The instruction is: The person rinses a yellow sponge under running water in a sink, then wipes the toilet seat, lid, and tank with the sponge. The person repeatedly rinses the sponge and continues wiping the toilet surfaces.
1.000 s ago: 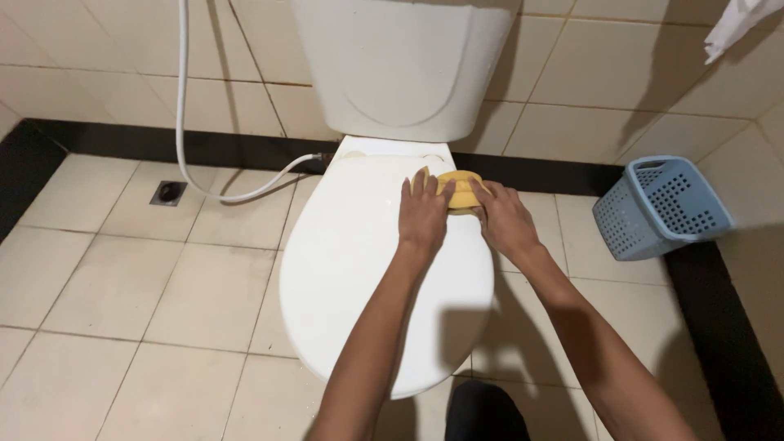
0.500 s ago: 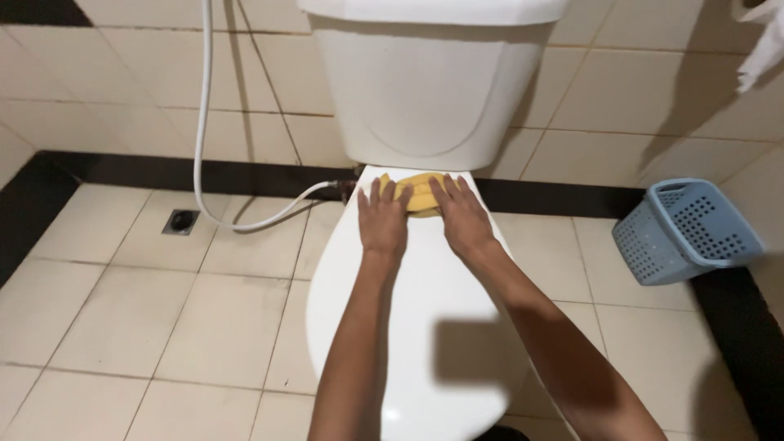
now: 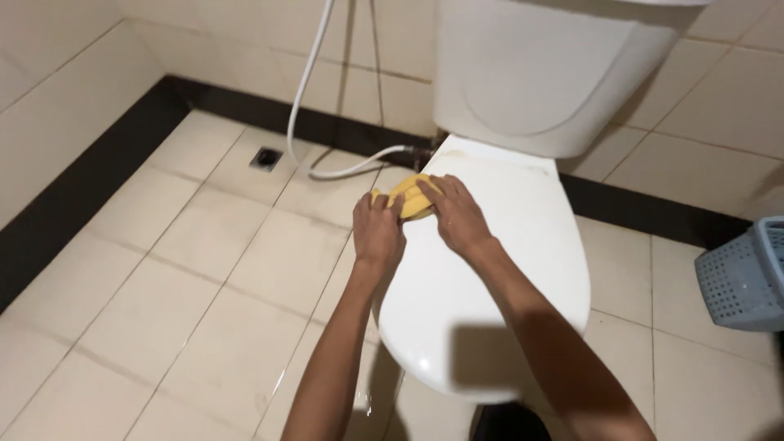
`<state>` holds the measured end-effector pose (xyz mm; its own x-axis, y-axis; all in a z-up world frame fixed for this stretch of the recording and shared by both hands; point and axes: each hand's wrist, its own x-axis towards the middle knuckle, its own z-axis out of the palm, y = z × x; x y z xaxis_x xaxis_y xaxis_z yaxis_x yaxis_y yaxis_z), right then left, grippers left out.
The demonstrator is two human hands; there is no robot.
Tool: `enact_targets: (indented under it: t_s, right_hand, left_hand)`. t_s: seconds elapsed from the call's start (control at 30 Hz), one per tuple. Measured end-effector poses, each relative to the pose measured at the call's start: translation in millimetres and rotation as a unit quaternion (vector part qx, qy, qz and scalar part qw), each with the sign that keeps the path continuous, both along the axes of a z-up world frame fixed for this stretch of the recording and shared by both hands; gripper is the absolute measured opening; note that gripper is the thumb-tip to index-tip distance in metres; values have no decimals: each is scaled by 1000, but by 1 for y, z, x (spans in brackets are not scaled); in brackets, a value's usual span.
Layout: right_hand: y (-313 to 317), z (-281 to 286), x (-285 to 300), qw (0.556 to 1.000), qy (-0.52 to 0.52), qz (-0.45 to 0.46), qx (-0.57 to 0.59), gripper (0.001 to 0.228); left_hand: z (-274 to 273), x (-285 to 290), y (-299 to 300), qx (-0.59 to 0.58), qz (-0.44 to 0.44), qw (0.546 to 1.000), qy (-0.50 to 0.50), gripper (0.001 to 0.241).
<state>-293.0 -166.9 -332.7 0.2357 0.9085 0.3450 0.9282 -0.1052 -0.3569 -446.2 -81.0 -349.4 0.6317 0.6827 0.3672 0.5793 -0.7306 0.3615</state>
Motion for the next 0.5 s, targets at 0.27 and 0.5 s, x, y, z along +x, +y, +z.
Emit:
enact_targets:
  t_s: [0.27, 0.5]
  right_hand:
    - [-61, 28, 3, 998, -11, -29, -50, 47]
    - [-126, 32, 56, 992, -4, -107, -71, 53]
  left_hand:
    - [20, 16, -39, 49, -43, 993, 99, 48]
    - [35, 88, -91, 39, -93, 985, 140, 59]
